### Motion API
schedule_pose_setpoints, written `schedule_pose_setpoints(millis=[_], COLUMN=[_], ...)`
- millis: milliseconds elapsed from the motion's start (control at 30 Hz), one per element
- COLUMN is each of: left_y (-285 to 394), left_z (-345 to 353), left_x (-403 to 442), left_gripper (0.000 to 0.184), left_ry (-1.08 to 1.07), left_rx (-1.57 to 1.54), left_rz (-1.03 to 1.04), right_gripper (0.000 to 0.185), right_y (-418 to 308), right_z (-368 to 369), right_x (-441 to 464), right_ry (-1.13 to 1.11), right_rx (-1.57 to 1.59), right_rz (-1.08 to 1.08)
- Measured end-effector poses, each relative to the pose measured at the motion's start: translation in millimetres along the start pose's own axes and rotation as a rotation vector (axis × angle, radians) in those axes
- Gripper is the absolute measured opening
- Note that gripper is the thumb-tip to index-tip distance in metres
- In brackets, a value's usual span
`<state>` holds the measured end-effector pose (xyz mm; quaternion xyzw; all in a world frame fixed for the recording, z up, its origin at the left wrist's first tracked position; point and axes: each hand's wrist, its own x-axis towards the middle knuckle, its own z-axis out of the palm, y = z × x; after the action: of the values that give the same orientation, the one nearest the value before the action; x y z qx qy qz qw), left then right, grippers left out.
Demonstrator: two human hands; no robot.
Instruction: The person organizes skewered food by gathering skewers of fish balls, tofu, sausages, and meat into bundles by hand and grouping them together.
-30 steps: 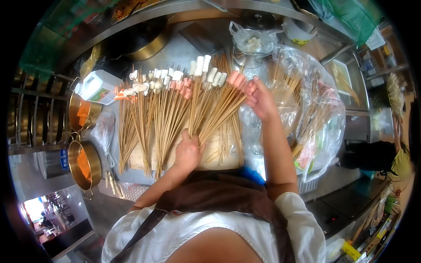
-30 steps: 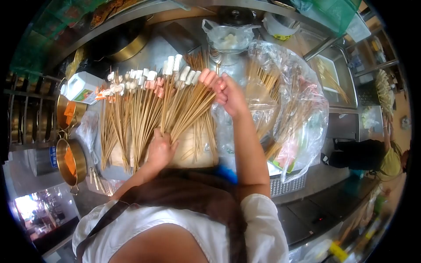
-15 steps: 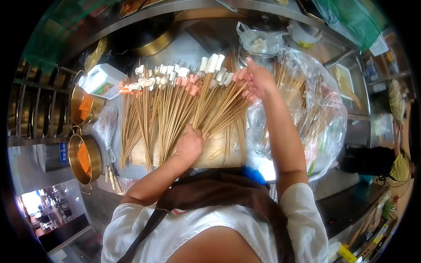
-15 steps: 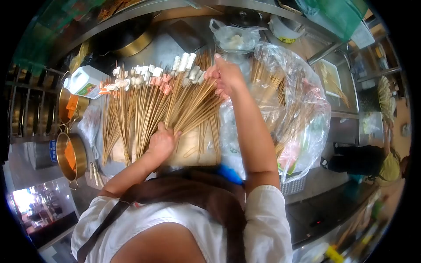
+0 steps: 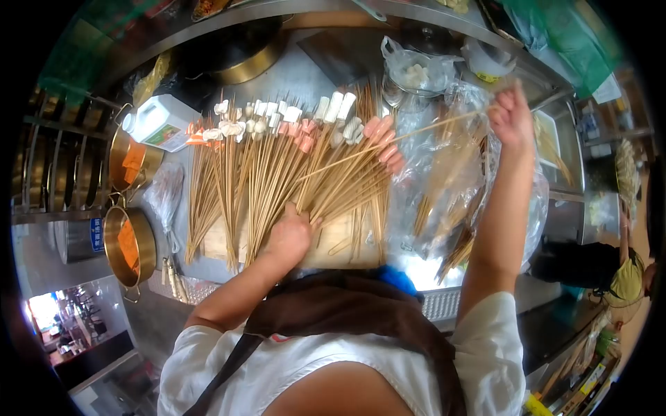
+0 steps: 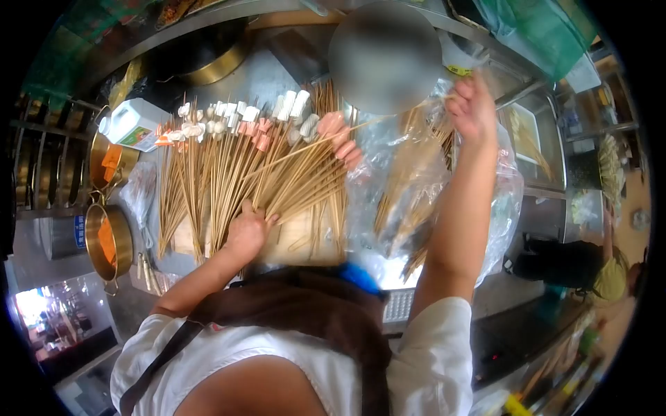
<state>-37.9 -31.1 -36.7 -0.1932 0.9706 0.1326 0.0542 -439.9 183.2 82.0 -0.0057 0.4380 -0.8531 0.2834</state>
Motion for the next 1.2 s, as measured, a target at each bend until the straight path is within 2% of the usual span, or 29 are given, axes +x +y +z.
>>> schedule_pose_setpoints(millis=[67, 133, 200, 267, 300, 367, 467, 533, 633, 700, 800, 900, 933, 1000, 1033, 1100, 1133, 1167, 1200], left_y=[6.2, 11.3, 18.0, 20.3, 21.3, 22.2, 18.8, 21.9, 21.5, 16.1, 19.8, 20.3, 18.9, 20.9, 23.3, 18.9, 21.8, 18.3, 10.8], left_z=[-1.1, -3.9, -10.6, -14.7, -15.0, -15.1, -12.7, -15.4, -10.3, -12.1, -17.9, -14.8, -15.1, -13.5, -10.7, -11.2, -13.8, -8.0, -2.7], left_x=[-0.4, -1.4, -0.4, -1.6, -1.6, -2.0, -4.1, -0.9, -1.2, -1.3, -0.3, -1.4, -1.2, -0.7, 3.4, -2.1, -2.1, -3.9, 1.4], left_gripper=[0.039, 0.037, 0.038, 0.039, 0.039, 0.038, 0.039, 0.039, 0.037, 0.037, 0.039, 0.039, 0.039, 0.039, 0.039, 0.039, 0.039, 0.039, 0.039], left_ry=[0.029, 0.014, 0.007, -0.028, -0.019, 0.019, 0.019, -0.068, 0.037, 0.029, -0.091, 0.026, 0.027, 0.002, -0.001, -0.067, -0.070, -0.004, 0.062], left_rx=[-0.011, -0.129, -0.111, -0.104, -0.091, -0.145, -0.175, -0.161, -0.169, -0.194, -0.191, -0.231, -0.231, -0.230, -0.232, -0.217, -0.198, -0.229, -0.223], left_rz=[-0.011, -0.018, -0.043, -0.054, -0.087, -0.081, -0.088, -0.078, -0.085, -0.071, -0.097, -0.099, -0.099, -0.095, -0.087, -0.087, -0.111, -0.078, -0.092], right_gripper=[0.034, 0.038, 0.039, 0.039, 0.038, 0.038, 0.037, 0.035, 0.031, 0.031, 0.032, 0.033, 0.033, 0.034, 0.034, 0.033, 0.029, 0.029, 0.027], right_y=[-10.2, -5.8, 3.8, 16.6, 21.6, 31.1, 39.8, 41.5, 43.6, 47.2, 46.3, 46.7, 48.5, 49.9, 47.7, 61.8, 68.7, 79.8, 92.0], right_z=[-8.1, -13.8, -31.2, -37.4, -41.4, -51.6, -52.5, -34.9, -29.7, -23.7, -11.6, -7.3, -5.4, -5.2, -24.7, -66.0, -63.1, -65.7, -83.4], right_x=[-22.9, -45.1, -58.5, -73.1, -77.7, -76.3, -74.2, -79.9, -76.8, -73.8, -79.9, -76.7, -75.1, -72.8, -62.5, -35.4, -40.1, -29.1, -21.2], right_ry=[-0.246, -0.341, -0.523, -0.497, -0.413, -0.494, -0.448, -0.284, -0.371, -0.437, -0.388, -0.346, -0.347, -0.252, -0.247, -0.018, 0.351, 0.297, 0.064], right_rx=[0.267, 0.456, 0.474, 0.586, 0.663, 0.756, 0.774, 0.831, 0.877, 0.893, 0.860, 0.746, 0.746, 0.492, 0.490, 0.488, 0.267, 0.283, 0.294], right_rz=[0.007, 0.033, 0.070, 0.043, 0.044, 0.092, 0.093, 0.091, 0.169, 0.196, 0.206, 0.200, 0.199, 0.139, 0.132, 0.022, -0.062, -0.068, 0.061])
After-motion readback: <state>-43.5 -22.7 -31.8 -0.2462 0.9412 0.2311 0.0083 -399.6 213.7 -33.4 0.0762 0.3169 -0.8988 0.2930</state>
